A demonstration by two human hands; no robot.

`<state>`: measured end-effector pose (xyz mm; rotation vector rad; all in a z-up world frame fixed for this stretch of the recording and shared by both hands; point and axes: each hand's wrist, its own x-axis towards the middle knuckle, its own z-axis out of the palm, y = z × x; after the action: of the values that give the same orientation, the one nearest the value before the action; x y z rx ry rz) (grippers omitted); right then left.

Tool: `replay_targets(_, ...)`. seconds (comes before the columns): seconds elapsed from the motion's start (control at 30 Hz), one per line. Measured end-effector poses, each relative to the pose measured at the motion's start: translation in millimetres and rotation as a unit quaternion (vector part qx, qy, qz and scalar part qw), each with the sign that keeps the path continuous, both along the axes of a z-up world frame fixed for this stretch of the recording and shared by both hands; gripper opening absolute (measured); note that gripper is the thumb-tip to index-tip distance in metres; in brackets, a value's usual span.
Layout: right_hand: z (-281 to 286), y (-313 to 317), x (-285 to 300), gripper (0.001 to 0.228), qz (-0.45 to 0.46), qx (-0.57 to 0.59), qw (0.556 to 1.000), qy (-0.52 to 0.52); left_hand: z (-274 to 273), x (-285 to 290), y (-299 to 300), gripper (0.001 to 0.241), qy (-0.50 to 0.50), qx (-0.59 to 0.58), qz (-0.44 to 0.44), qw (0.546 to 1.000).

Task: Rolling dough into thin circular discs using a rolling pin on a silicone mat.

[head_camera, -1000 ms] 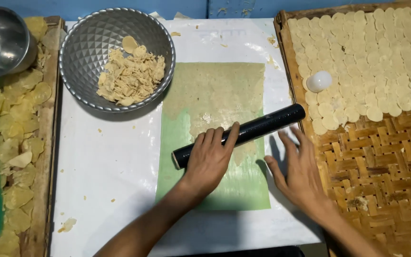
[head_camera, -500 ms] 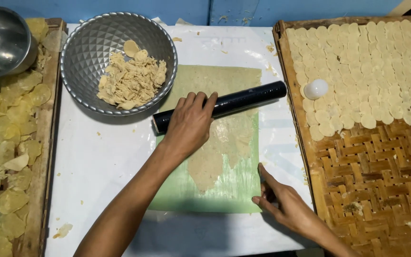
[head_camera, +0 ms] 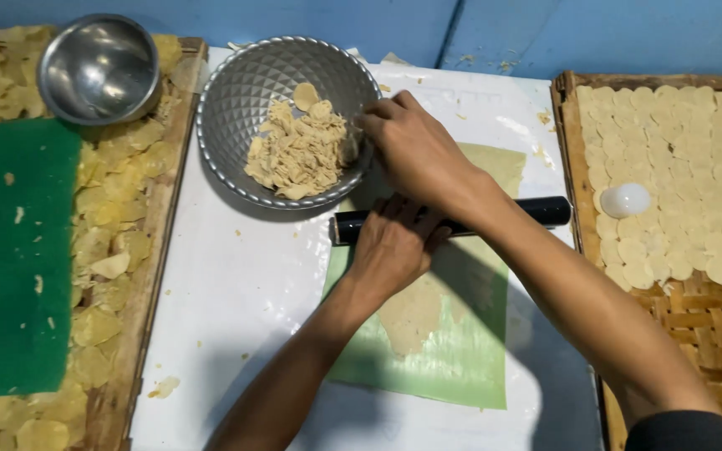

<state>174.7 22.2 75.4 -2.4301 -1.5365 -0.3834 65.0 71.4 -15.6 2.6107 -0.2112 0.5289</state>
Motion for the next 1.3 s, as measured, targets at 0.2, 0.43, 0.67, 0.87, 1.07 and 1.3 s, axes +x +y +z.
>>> replay_targets(0.2,-76,82,73,0.033,-0.025,-0.22,0.974,0.034,53,-18,4,0.024,-0.033,0.047,-0.021,0.998)
replay_targets(0.43,-21,63,40,0.02,-0.079,-0.196,0.974,0.086,4,-11,4,0.047,-0.105,0.052,-0.01,0.993)
replay_targets(0.67,-22,57,25,0.012,-0.091,-0.144,0.969,0.181,-18,-6,1,0.033,-0.137,-0.004,-0.032,0.99)
replay_targets(0.87,-48,52,26,0.018,-0.016,-0.07,0.995,0.066,-59,5,0,0.024,-0.053,-0.001,-0.036,0.998)
replay_targets(1.07,-38,41,24,0.022,0.019,-0.126,0.99,-0.058,-28,-2,1,0.023,-0.218,0.017,-0.018,0.976)
replay_targets(1.3,56,7,-25,0.046,-0.014,-0.207,0.963,0.172,42,-23,8,0.019,-0.104,0.006,-0.046,0.994)
